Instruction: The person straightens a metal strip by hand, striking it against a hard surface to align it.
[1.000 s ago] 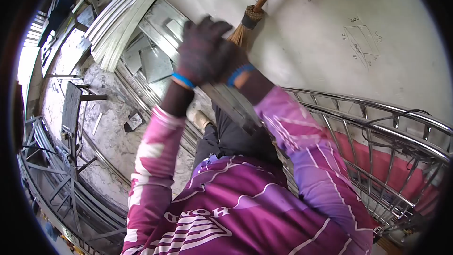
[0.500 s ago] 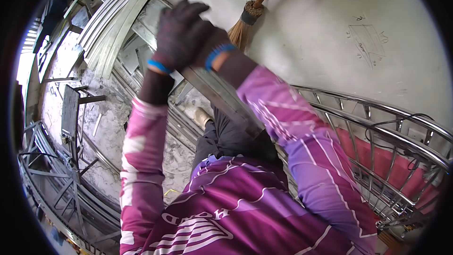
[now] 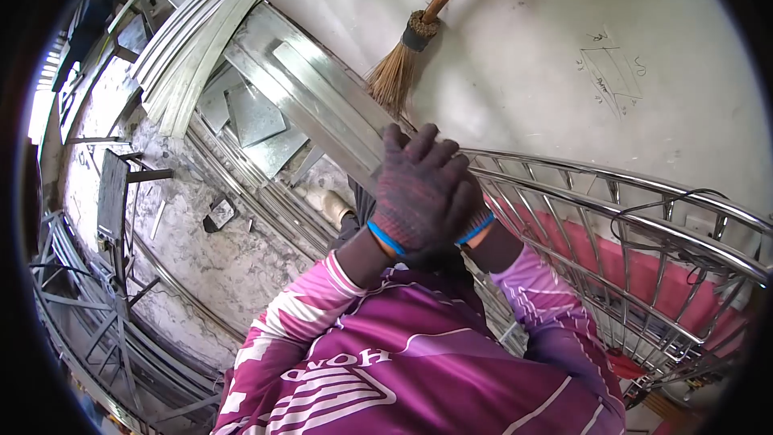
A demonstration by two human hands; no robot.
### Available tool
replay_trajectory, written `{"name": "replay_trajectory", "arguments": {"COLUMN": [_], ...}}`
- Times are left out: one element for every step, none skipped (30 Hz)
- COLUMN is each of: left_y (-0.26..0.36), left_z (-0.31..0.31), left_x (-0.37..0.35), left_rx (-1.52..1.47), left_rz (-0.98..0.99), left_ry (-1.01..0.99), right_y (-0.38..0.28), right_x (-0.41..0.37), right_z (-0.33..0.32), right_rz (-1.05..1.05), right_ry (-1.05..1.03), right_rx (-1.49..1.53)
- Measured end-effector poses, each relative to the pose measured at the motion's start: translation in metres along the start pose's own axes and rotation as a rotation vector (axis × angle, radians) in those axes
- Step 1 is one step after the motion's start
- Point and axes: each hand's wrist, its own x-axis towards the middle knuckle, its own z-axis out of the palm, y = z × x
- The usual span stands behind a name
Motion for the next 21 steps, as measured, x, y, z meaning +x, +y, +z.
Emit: {"name": "replay_trajectory", "arguments": {"left_y": [0.003,0.003,-0.005,-0.021,-0.039,-0.059,-0.084,-0.107,-0.135,-0.169,-0.189,-0.212,-0.23,-0.235,-0.232,-0.218,-0.202,-0.173,-0.145,-0.118,-0.088], "left_z": [-0.003,-0.005,-0.005,-0.004,-0.005,-0.011,-0.021,-0.042,-0.053,-0.06,-0.072,-0.077,-0.086,-0.093,-0.087,-0.08,-0.073,-0.068,-0.056,-0.037,-0.021], "left_x": [0.001,0.001,0.002,0.006,0.013,0.023,0.036,0.052,0.065,0.077,0.086,0.093,0.098,0.099,0.096,0.092,0.087,0.079,0.067,0.052,0.034], "left_rx": [-0.052,-0.101,-0.098,-0.013,0.073,0.122,0.174,0.129,0.172,0.175,0.227,0.212,0.278,0.337,0.335,0.328,0.321,0.256,0.187,0.221,0.221], "left_rz": [-0.018,-0.036,-0.037,-0.004,0.033,0.017,0.003,-0.028,-0.03,0.039,0.017,0.016,0.126,0.231,0.232,0.181,0.126,0.08,0.063,0.056,0.057], "left_ry": [-0.056,-0.115,-0.121,-0.024,0.073,0.089,0.106,0.064,0.118,0.174,0.155,0.195,0.15,0.101,0.095,0.12,0.148,0.103,0.142,0.115,0.086], "right_y": [-0.007,-0.009,-0.008,-0.007,-0.003,0.001,-0.005,-0.011,-0.008,-0.008,-0.019,-0.031,-0.037,-0.042,-0.044,-0.038,-0.026,-0.016,-0.014,-0.015,-0.012], "right_x": [0.0,0.006,0.015,0.03,0.05,0.078,0.115,0.156,0.196,0.231,0.261,0.281,0.289,0.292,0.29,0.28,0.261,0.239,0.205,0.162,0.124], "right_z": [-0.004,-0.006,-0.01,-0.015,-0.015,-0.013,-0.018,-0.019,-0.005,0.007,0.003,-0.005,-0.008,-0.009,-0.01,-0.005,0.005,0.007,-0.003,-0.017,-0.024], "right_rz": [0.049,0.049,0.048,0.045,-0.004,-0.055,-0.131,-0.205,-0.188,-0.171,-0.117,-0.062,-0.064,-0.036,-0.005,-0.004,-0.068,-0.133,-0.172,-0.212,-0.058], "right_ry": [-0.037,-0.036,0.029,0.096,0.068,0.04,0.088,0.138,0.087,0.038,-0.019,-0.077,-0.065,-0.057,-0.054,-0.056,-0.045,-0.037,0.035,0.108,-0.125], "right_rx": [-0.225,-0.22,0.077,0.374,0.29,0.207,0.143,0.077,-0.015,-0.107,-0.108,-0.105,-0.1,-0.093,-0.088,-0.09,-0.103,-0.117,-0.053,0.011,0.046]}}
